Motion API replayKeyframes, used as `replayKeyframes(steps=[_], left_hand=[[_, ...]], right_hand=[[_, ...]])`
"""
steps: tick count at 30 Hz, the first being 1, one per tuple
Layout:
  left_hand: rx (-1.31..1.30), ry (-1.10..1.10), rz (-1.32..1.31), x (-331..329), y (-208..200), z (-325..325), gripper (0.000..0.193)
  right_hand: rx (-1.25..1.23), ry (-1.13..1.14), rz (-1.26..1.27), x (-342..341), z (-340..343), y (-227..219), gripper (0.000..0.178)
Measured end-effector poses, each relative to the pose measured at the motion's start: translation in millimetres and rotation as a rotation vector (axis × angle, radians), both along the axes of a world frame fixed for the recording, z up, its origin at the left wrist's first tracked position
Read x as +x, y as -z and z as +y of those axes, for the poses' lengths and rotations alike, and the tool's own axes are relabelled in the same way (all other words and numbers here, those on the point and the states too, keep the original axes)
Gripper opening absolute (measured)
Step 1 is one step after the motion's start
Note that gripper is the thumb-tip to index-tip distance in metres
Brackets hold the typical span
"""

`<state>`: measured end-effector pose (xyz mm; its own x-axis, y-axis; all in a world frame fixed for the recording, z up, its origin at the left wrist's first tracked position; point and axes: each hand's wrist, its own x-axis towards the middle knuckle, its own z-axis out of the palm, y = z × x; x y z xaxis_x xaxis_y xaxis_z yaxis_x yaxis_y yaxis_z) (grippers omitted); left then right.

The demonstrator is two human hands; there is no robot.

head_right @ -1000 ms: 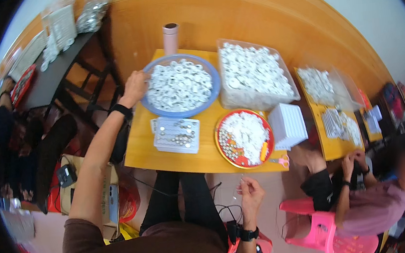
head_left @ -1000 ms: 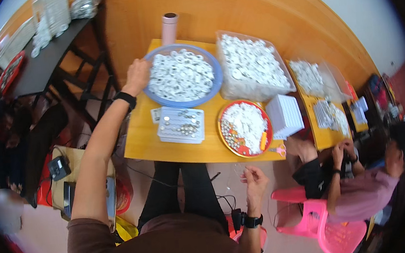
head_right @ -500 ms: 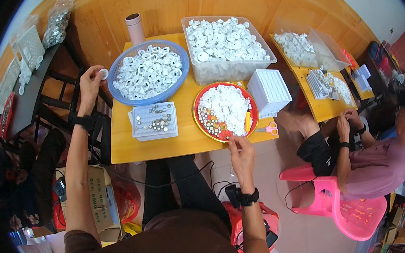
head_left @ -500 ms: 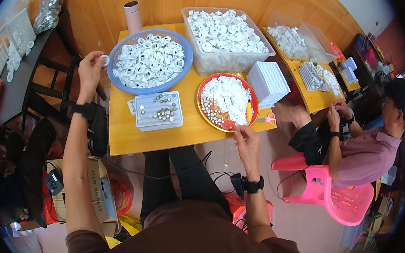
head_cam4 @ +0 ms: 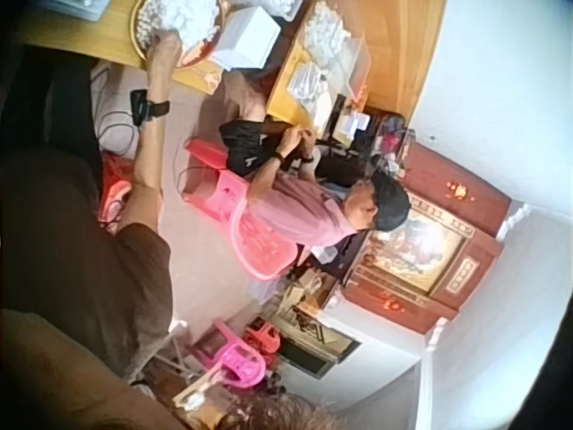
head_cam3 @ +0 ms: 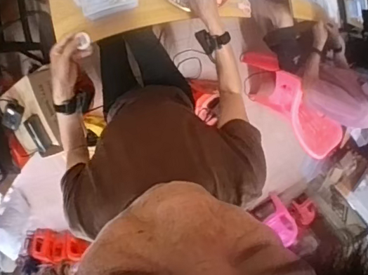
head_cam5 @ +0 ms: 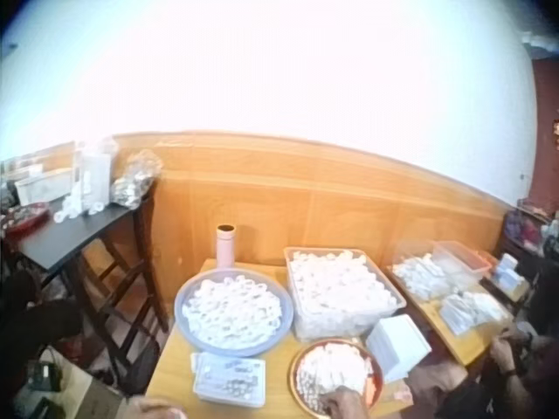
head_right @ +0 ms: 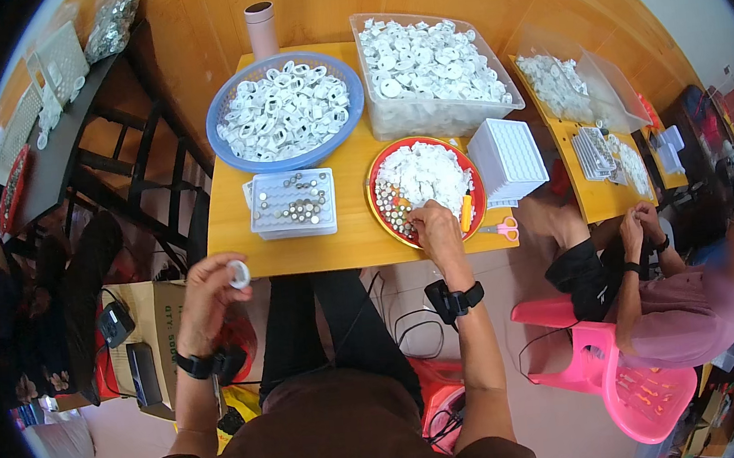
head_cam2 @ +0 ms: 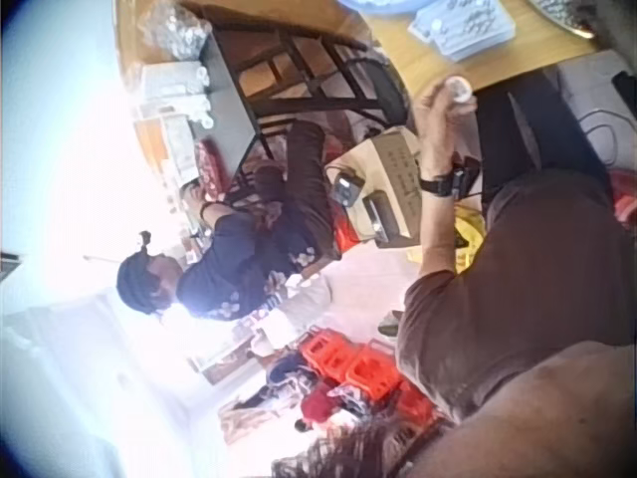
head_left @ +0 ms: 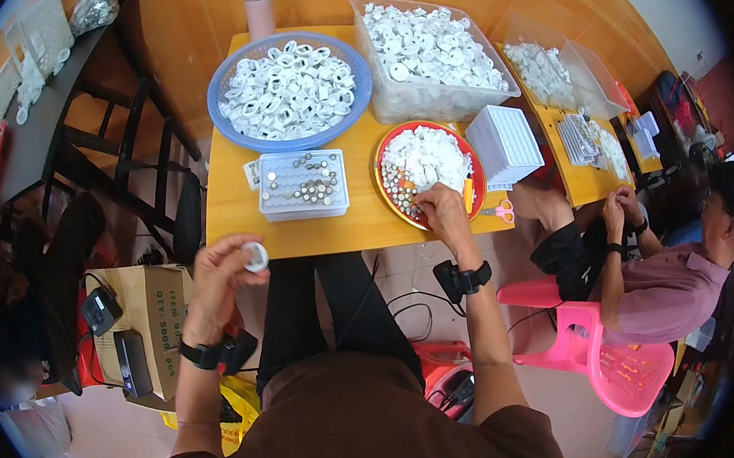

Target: Assembling small plastic shoe eyelets with metal inserts at a production table.

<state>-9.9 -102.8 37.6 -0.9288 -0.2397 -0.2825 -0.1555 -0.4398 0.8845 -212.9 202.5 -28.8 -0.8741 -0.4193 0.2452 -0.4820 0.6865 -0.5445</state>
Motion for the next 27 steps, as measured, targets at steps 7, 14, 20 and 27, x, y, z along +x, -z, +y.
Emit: replayKeyframes(steps=[7,14,20,27], left_hand=[[0.214,0.094,-0.067,12,29,49,0.021],[0.287,0.108,-0.093,20,42,67,0.023],[0.337,0.088,-0.111,27,44,70,0.028],[0.283,0.113,-0.009,22,39,75,0.034]], right_hand=[[0.070,-0.210,-0.077,-12,10,-7,0.020],[0.010,-0.250,-0.186,-22,14,-9,0.016],[0.150,-0.317,-0.069,-20,13,-11,0.007],[0.198,-0.277,0.094,-8,9,-9,0.009]])
